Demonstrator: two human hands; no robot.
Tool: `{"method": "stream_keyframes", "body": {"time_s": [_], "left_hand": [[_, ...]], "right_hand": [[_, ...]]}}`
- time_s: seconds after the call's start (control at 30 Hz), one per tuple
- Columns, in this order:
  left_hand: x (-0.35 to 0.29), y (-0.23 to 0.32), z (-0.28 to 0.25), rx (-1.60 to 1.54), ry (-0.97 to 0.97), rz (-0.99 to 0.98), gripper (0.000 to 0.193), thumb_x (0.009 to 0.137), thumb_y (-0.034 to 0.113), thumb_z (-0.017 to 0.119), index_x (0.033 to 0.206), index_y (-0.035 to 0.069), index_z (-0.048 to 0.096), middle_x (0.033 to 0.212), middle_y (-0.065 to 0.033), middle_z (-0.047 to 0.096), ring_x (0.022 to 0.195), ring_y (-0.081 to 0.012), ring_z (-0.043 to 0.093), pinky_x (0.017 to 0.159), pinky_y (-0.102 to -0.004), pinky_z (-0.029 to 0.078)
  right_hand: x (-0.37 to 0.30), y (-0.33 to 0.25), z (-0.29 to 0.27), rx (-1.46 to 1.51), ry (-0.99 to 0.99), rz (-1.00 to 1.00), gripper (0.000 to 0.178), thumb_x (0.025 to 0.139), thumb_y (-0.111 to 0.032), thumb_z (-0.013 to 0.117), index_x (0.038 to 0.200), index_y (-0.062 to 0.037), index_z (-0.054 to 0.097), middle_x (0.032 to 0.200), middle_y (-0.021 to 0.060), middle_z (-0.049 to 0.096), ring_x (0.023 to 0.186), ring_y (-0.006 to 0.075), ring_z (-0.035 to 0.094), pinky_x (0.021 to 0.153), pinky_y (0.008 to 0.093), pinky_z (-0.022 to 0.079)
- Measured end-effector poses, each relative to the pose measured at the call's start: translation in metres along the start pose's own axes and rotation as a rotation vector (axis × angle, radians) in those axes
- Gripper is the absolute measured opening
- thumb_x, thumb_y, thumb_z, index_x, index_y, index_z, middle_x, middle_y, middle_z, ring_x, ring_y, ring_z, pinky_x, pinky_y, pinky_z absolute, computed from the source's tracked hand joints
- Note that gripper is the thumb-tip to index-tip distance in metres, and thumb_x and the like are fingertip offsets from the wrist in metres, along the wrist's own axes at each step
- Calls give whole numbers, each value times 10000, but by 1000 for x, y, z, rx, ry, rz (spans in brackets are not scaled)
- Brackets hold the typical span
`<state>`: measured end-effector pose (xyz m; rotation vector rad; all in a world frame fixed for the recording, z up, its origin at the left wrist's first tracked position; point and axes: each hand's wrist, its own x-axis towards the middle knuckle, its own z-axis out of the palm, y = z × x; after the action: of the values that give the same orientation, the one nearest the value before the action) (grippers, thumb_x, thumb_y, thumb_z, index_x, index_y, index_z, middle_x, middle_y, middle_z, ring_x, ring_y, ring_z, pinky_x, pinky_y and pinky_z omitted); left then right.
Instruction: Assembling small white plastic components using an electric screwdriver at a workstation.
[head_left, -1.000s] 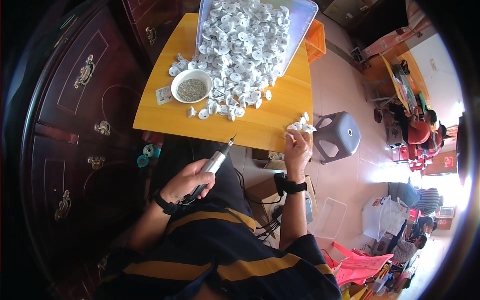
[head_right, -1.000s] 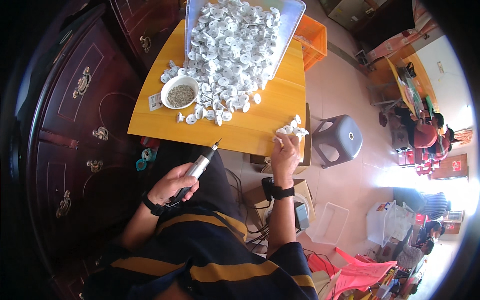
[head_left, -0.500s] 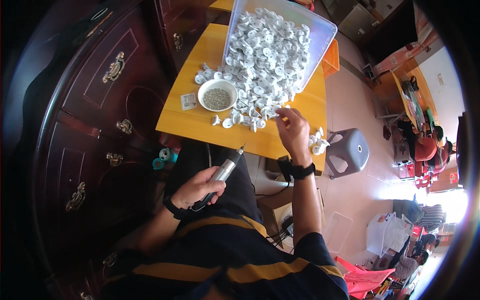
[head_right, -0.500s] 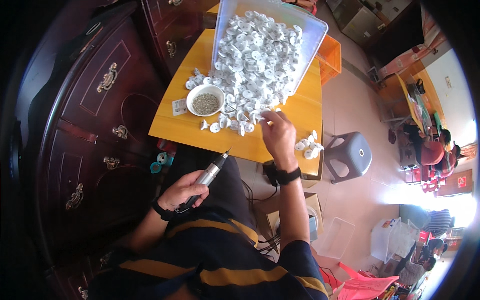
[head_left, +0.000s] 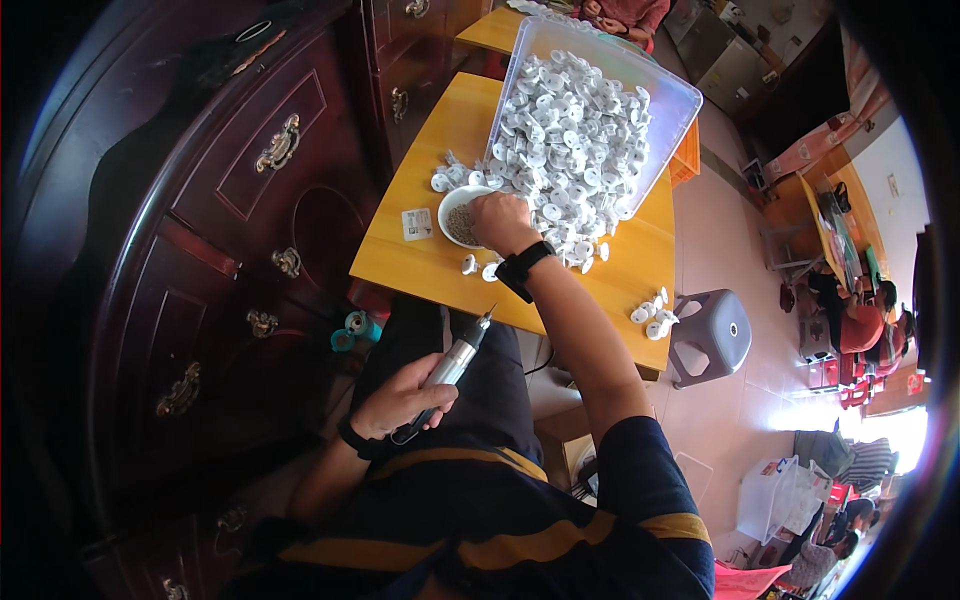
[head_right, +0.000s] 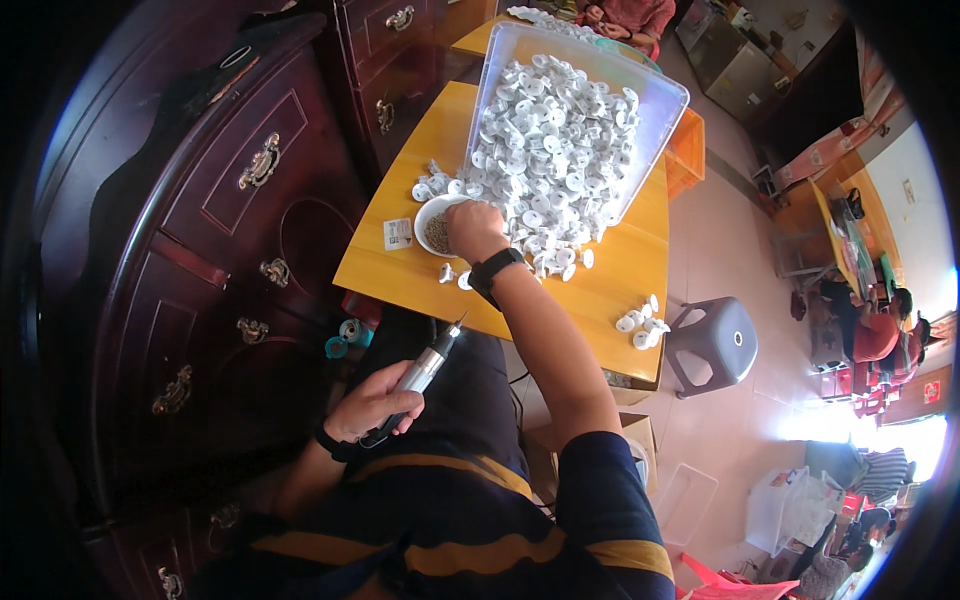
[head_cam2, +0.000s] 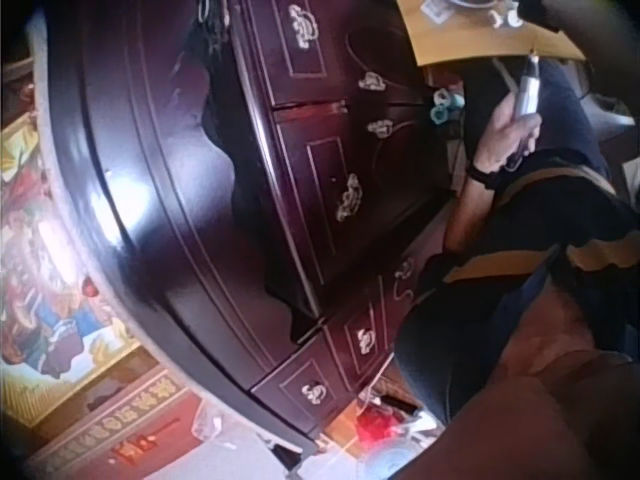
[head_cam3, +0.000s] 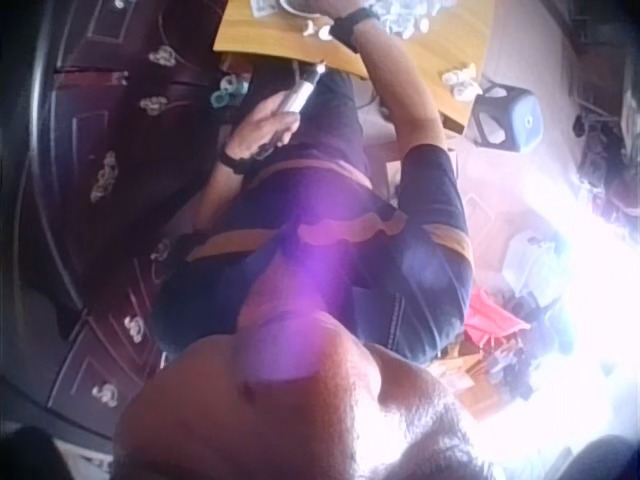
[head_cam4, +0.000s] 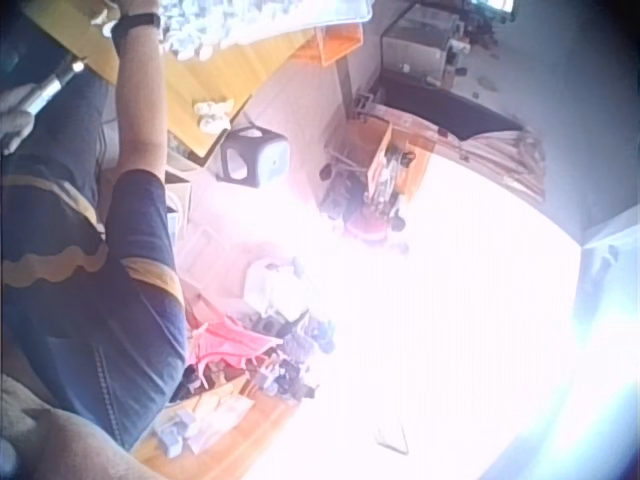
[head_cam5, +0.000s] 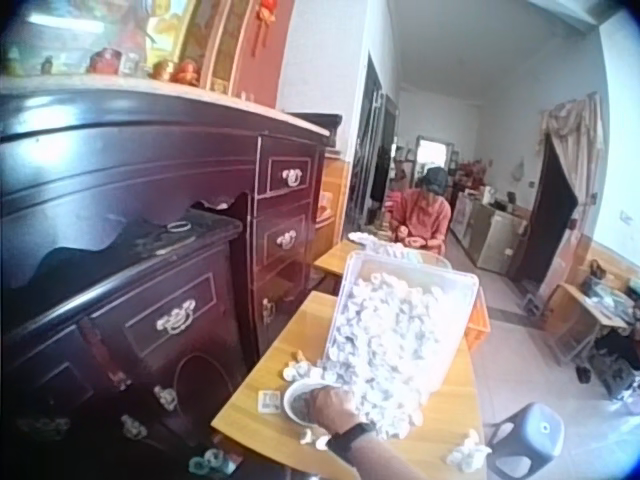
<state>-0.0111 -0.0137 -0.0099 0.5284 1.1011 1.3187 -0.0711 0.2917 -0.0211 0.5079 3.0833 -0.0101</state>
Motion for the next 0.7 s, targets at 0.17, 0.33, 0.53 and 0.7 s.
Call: {"method": "stream_keyframes", "body": {"time_s": [0.17,0.33,0.53,0.7], "left_hand": [[-1,-1,-5,-14,33,9,312,968,173,604,1212,31,470,793,-30,564,603,-72,542,550,-214,464],[4,2,-4,-27,11,6,393,975,174,612,1305,20,464,810,-20,572,601,-65,545,542,-215,464],[4,3,-1,-36,11,-3,410,976,171,612,1322,16,456,808,-23,571,601,-69,548,540,-215,463],[7,3,1,-31,0,-3,402,974,167,615,1308,10,458,801,-28,570,598,-71,549,536,-216,464]], "right_hand": [[-6,-11,-19,-46,-93,6,221,853,-156,621,1023,-82,742,1021,146,729,950,290,728,775,391,591],[-6,-9,-16,-30,-69,27,218,856,-159,626,1030,-87,735,1039,138,729,966,284,724,786,380,588],[-7,-10,-16,-24,-56,-2,227,890,-161,594,1066,-90,719,1057,145,728,965,280,726,789,377,589],[-10,-8,-15,10,-19,-1,221,910,-142,564,1065,-83,709,1062,159,726,957,296,728,789,388,590]]}}
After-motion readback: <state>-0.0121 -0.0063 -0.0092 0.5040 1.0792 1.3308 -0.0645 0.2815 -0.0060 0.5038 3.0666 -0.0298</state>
